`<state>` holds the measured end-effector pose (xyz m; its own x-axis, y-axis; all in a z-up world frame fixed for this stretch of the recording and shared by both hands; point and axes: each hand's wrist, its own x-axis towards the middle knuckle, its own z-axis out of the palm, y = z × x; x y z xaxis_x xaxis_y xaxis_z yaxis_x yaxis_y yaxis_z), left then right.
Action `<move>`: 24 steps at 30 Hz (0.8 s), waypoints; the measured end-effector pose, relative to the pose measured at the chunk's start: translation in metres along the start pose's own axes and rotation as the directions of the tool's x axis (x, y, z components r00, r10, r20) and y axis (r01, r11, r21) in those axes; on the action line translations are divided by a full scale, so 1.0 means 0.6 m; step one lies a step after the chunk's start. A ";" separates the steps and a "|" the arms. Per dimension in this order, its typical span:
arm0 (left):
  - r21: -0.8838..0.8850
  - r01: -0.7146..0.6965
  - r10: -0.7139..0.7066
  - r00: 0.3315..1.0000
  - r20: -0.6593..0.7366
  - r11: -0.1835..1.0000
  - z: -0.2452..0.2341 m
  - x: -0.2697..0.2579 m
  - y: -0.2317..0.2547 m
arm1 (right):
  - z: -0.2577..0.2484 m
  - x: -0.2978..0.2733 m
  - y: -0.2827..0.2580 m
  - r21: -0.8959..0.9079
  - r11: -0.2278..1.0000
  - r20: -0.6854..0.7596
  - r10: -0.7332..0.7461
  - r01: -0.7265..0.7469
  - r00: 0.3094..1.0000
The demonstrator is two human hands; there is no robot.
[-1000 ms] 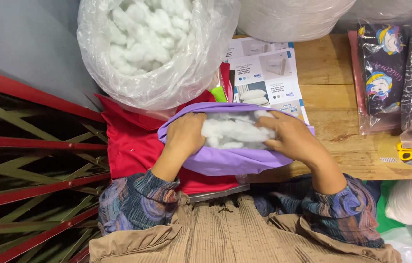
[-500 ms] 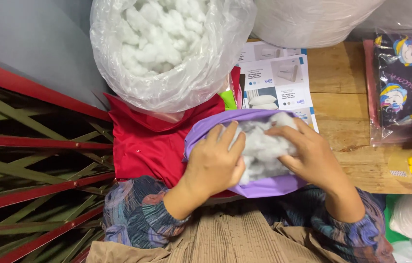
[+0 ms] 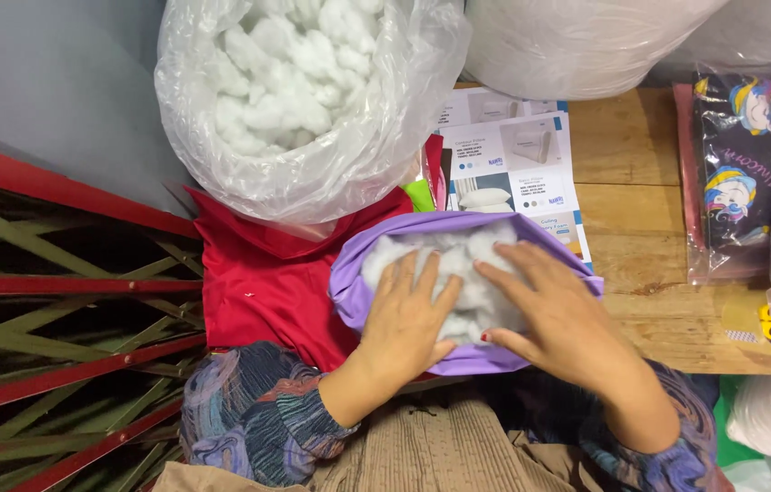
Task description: Stuffing a purple fabric casing with white fiberfill material by hand
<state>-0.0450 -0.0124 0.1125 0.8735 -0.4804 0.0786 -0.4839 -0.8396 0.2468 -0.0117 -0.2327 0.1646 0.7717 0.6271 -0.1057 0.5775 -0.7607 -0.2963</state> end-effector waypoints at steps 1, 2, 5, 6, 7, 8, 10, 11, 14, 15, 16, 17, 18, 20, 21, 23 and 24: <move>-0.001 -0.002 0.002 1.000 0.001 1.000 0.013 0.001 -0.005 | 0.022 0.005 0.005 0.000 1.000 0.000 0.002 -0.002 1.000; 0.041 0.073 -0.077 0.992 0.102 0.996 0.027 0.001 -0.010 | 0.044 0.011 0.008 -0.065 0.998 0.043 0.012 -0.009 0.999; 0.097 0.200 -0.219 0.939 0.266 0.975 0.067 0.007 -0.029 | 0.100 0.026 0.015 -0.199 0.979 0.146 0.085 -0.055 0.986; 0.105 0.252 -0.273 0.904 0.329 0.962 0.079 0.011 -0.036 | 0.116 0.032 0.017 -0.273 0.957 0.200 0.153 -0.095 0.968; 0.105 0.251 -0.272 0.905 0.326 0.962 0.090 0.014 -0.042 | 0.124 0.037 0.018 -0.275 0.957 0.196 0.153 -0.095 0.969; 0.092 0.261 -0.277 0.903 0.329 0.961 0.100 0.017 -0.048 | 0.132 0.042 0.019 -0.288 0.948 0.219 0.203 -0.135 0.954; 0.078 0.273 -0.284 0.899 0.334 0.959 0.114 0.018 -0.053 | 0.147 0.050 0.019 -0.300 0.939 0.245 0.249 -0.171 0.937; 0.070 0.276 -0.283 0.897 0.340 0.959 0.116 0.021 -0.055 | 0.152 0.056 0.020 -0.297 0.935 0.273 0.277 -0.193 0.921; 0.098 0.267 -0.284 0.911 0.299 0.959 0.140 0.031 -0.055 | 0.211 0.067 0.038 -0.366 0.910 0.221 0.287 -0.194 0.932; 0.132 0.263 -0.289 0.923 0.255 0.956 0.152 0.033 -0.055 | 0.238 0.070 0.046 -0.437 0.883 0.149 0.259 -0.172 0.954; 0.133 0.265 -0.292 0.923 0.252 0.955 0.171 0.032 -0.059 | 0.262 0.073 0.056 -0.438 0.883 0.148 0.257 -0.169 0.955; 0.166 0.246 -0.262 0.962 0.077 0.955 0.190 0.034 -0.064 | 0.285 0.076 0.067 -0.485 0.857 0.014 0.206 -0.173 0.979; 0.201 0.233 -0.217 0.971 -0.100 0.951 0.209 0.036 -0.068 | 0.308 0.080 0.079 -0.529 0.828 -0.118 0.144 -0.185 0.983; 0.186 0.224 -0.202 0.971 -0.128 0.957 0.219 0.045 -0.081 | 0.305 0.083 0.096 -0.459 0.870 -0.113 0.143 -0.180 0.983; 0.171 0.219 -0.193 0.969 -0.155 0.961 0.226 0.049 -0.087 | 0.304 0.085 0.104 -0.386 0.907 -0.105 0.140 -0.170 0.985; 0.070 0.206 -0.199 0.976 -0.087 0.976 0.216 0.054 -0.101 | 0.252 0.089 0.087 -0.330 0.925 -0.023 0.189 -0.186 0.982; -0.032 0.198 -0.198 0.980 -0.019 0.980 0.212 0.057 -0.108 | 0.226 0.091 0.078 -0.274 0.939 0.061 0.232 -0.207 0.971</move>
<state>0.0093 -0.0068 -0.0236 0.9530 -0.2995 0.0463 -0.2999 -0.9095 0.2878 0.0212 -0.2116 0.0162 0.8669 0.4428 -0.2290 0.4557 -0.8901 0.0039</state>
